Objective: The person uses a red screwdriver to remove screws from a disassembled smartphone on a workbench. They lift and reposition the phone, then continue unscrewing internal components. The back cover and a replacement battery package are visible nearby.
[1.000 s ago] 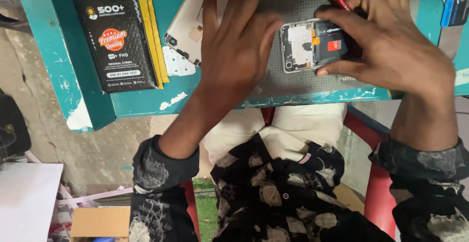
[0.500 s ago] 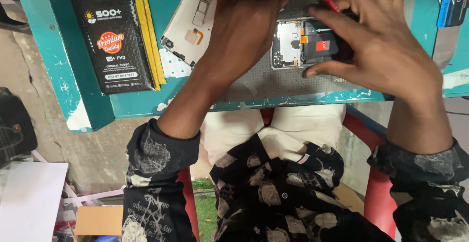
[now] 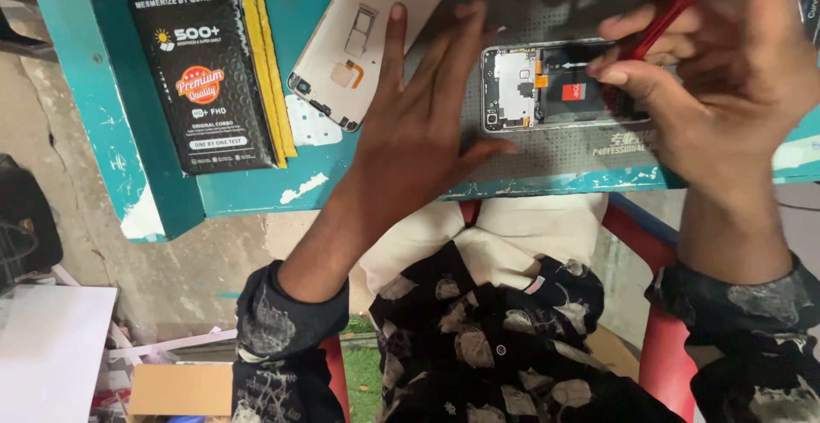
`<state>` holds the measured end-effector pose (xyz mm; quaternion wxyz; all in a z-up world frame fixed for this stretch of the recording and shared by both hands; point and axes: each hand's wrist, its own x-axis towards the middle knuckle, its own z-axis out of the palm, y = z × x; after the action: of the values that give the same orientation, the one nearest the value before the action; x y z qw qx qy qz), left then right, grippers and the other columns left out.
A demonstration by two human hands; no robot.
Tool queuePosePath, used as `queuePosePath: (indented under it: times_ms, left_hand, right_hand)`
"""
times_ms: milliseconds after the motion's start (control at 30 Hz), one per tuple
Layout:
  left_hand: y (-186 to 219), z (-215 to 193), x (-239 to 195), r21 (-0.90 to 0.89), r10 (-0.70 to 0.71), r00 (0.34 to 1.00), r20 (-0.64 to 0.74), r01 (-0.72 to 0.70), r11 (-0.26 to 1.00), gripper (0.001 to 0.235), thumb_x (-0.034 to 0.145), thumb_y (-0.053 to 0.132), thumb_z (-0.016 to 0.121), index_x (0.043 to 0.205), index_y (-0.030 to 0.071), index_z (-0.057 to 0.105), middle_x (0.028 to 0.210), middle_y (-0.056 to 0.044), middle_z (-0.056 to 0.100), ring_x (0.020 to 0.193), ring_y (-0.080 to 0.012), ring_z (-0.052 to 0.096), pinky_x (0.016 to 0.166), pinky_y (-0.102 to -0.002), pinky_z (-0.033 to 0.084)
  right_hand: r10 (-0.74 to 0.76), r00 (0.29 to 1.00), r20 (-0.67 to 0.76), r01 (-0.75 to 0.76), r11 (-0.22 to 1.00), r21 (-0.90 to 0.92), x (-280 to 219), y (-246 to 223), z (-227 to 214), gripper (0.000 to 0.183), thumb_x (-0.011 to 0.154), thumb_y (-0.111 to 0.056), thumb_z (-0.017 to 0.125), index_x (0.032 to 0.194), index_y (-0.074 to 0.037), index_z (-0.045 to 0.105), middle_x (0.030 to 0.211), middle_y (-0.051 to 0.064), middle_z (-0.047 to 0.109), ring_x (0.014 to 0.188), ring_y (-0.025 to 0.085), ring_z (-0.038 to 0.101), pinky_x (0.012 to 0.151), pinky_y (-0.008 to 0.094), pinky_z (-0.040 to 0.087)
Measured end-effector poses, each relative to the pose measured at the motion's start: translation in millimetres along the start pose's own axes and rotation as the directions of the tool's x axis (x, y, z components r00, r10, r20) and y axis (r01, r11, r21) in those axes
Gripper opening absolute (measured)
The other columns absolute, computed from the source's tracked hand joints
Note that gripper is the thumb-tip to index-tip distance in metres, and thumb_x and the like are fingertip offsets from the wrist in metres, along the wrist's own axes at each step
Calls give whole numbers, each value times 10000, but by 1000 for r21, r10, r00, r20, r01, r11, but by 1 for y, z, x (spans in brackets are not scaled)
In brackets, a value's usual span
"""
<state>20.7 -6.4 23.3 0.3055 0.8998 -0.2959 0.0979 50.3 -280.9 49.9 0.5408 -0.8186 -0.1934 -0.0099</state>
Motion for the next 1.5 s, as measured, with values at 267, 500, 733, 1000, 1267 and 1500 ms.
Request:
queuePosePath:
  times_ms: [267, 500, 733, 1000, 1267, 1500]
  left_hand:
    - [-9, 13, -7, -105, -37, 999, 13, 38, 994, 1063, 935, 395, 873, 1561, -143, 204, 1596, -217, 464, 1487, -339, 492, 1345, -565, 153]
    - [-9, 12, -10, -108, 2, 1000, 5, -1, 994, 1035, 977, 411, 835, 1551, -122, 158, 1569, -259, 479, 1514, -388, 459, 1354, -604, 153]
    - [-12, 10, -15, -85, 12, 999, 32, -9, 996, 1022, 1012, 433, 821, 1577, -100, 156, 1634, -229, 423, 1563, -375, 421, 1367, -602, 97]
    - [-12, 8, -18, -28, -27, 994, 106, 30, 999, 1058, 1003, 454, 851, 1624, -66, 169, 1705, -146, 349, 1610, -302, 358, 1382, -595, 91]
    - [-11, 10, -18, 2, -11, 998, 69, 11, 1000, 1085, 957, 468, 880, 1601, -61, 185, 1692, -136, 350, 1591, -296, 380, 1376, -587, 98]
    - [-11, 12, -17, 19, 3, 999, 51, -4, 1000, 1077, 938, 468, 894, 1590, -83, 237, 1682, -142, 370, 1578, -283, 416, 1380, -567, 128]
  right_hand:
    - [533, 810, -243, -356, 777, 519, 4, -3, 26, 1071, 862, 171, 722, 1584, -61, -35, 1121, 285, 744, 877, 338, 821, 853, 363, 741]
    - [-356, 934, -13, 354, 932, -81, -1, 24, 28, 972, 991, 240, 659, 1610, -272, 111, 1212, 309, 627, 937, 383, 759, 875, 440, 691]
    - [-415, 910, 14, 416, 909, -35, -9, 31, 29, 923, 937, 189, 747, 1534, -263, 208, 1162, 215, 552, 965, 281, 733, 866, 415, 685]
    - [-461, 887, 32, 462, 882, -89, -10, 17, 37, 861, 975, 191, 715, 1530, -198, 184, 1175, 242, 588, 973, 309, 735, 856, 387, 715]
    - [-510, 859, -38, 509, 860, -33, -3, 22, 57, 779, 987, 168, 637, 1524, -200, 210, 1142, 275, 630, 985, 355, 746, 875, 431, 689]
    - [-474, 880, -14, 472, 879, -64, -1, 16, 58, 759, 1043, 160, 623, 1523, -230, 182, 1176, 273, 639, 1010, 349, 752, 943, 423, 696]
